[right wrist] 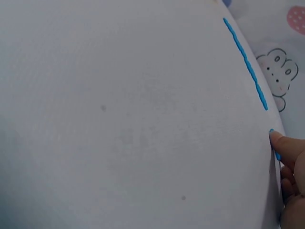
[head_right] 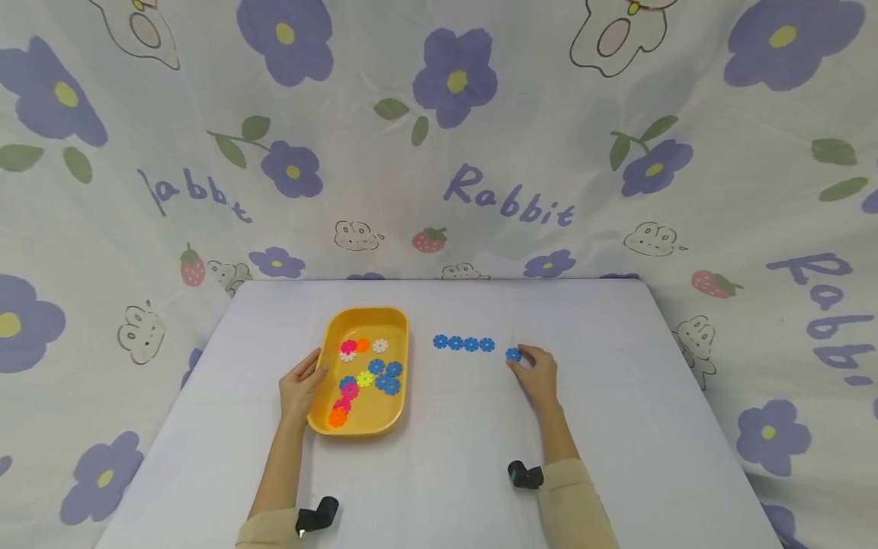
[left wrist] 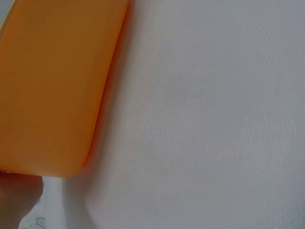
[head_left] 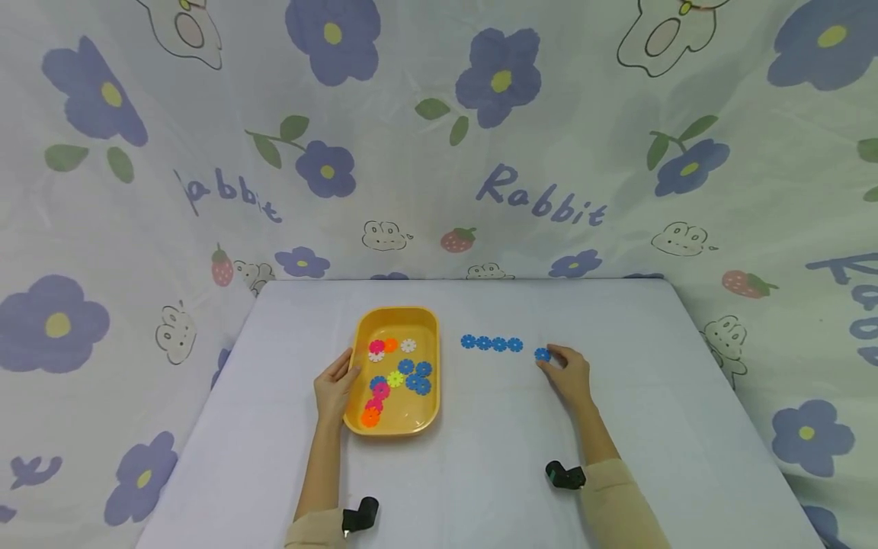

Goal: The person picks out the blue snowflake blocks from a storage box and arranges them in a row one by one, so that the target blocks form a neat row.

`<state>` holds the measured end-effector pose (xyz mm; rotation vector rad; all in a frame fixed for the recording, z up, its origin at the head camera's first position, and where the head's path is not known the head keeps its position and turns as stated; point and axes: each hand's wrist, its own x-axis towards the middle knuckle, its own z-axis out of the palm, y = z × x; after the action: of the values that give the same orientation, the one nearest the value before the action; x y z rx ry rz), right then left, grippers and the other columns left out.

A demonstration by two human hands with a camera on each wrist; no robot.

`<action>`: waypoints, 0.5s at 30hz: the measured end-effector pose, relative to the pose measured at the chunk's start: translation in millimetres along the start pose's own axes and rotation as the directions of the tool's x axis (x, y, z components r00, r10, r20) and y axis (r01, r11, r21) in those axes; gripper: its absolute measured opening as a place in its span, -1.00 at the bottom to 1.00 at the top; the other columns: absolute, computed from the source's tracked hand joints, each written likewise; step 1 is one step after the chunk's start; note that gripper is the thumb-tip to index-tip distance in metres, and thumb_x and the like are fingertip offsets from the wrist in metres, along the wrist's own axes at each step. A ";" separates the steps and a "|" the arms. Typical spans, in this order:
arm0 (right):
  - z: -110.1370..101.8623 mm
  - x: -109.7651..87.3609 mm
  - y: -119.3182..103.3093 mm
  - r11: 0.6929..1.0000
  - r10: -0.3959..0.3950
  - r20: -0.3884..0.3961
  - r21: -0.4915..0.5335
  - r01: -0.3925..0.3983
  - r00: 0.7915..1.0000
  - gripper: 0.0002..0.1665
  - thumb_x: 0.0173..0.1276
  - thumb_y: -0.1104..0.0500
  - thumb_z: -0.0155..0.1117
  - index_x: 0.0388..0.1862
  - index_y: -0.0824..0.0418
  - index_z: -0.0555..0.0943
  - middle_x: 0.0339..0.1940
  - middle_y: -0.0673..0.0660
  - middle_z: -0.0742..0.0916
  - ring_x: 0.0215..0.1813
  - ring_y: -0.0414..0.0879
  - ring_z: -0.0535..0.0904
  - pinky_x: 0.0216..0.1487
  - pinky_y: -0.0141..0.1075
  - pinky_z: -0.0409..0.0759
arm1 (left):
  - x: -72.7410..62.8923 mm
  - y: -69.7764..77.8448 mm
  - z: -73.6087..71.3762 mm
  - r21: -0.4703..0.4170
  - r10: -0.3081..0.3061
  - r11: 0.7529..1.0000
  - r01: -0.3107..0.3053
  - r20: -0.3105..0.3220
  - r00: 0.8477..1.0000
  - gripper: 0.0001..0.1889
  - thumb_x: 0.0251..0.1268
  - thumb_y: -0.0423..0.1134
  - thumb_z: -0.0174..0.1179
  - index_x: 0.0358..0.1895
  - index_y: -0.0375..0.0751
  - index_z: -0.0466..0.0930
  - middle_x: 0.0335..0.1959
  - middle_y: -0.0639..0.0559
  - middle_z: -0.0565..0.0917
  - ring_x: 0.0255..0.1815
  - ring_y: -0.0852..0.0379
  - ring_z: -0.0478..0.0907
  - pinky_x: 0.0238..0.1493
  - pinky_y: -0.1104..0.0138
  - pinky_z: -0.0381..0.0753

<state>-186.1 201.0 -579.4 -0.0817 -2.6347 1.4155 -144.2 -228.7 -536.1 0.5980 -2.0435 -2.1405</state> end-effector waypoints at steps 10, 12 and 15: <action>7.3 7.7 -9.2 1.000 -0.019 -0.028 0.017 0.020 0.999 -0.59 0.18 0.27 0.35 0.00 0.43 0.59 0.05 0.38 0.63 0.14 0.25 0.50 0.22 0.02 0.46 | 1.9 -1.6 -0.5 -0.017 0.003 1.000 -0.003 -0.012 1.000 -0.53 0.26 -0.42 0.17 0.26 -0.28 0.43 0.24 -0.23 0.45 0.14 0.20 0.51 -0.05 0.57 0.55; 9.2 9.7 -11.1 1.000 -0.011 -0.030 0.023 0.011 0.999 -0.60 0.19 0.26 0.35 0.00 0.42 0.59 0.06 0.37 0.63 0.15 0.23 0.50 0.23 0.02 0.44 | 2.0 -1.5 -0.1 -0.021 0.002 1.000 -0.002 -0.010 1.000 -0.54 0.27 -0.42 0.16 0.26 -0.28 0.42 0.25 -0.23 0.45 0.19 0.13 0.48 -0.05 0.57 0.55; 12.0 11.8 -12.0 1.000 -0.007 -0.032 0.022 0.008 0.999 -0.60 0.19 0.27 0.34 0.00 0.42 0.59 0.05 0.37 0.63 0.15 0.23 0.50 0.22 0.03 0.44 | 1.4 -1.1 -0.1 -0.016 -0.004 1.000 0.004 -0.004 1.000 -0.53 0.27 -0.42 0.15 0.27 -0.29 0.41 0.25 -0.23 0.44 0.24 0.03 0.43 -0.04 0.57 0.54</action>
<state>-199.3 185.8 -574.6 -0.0906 -2.5906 1.4288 -145.3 -229.2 -537.5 0.6049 -2.0226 -2.1538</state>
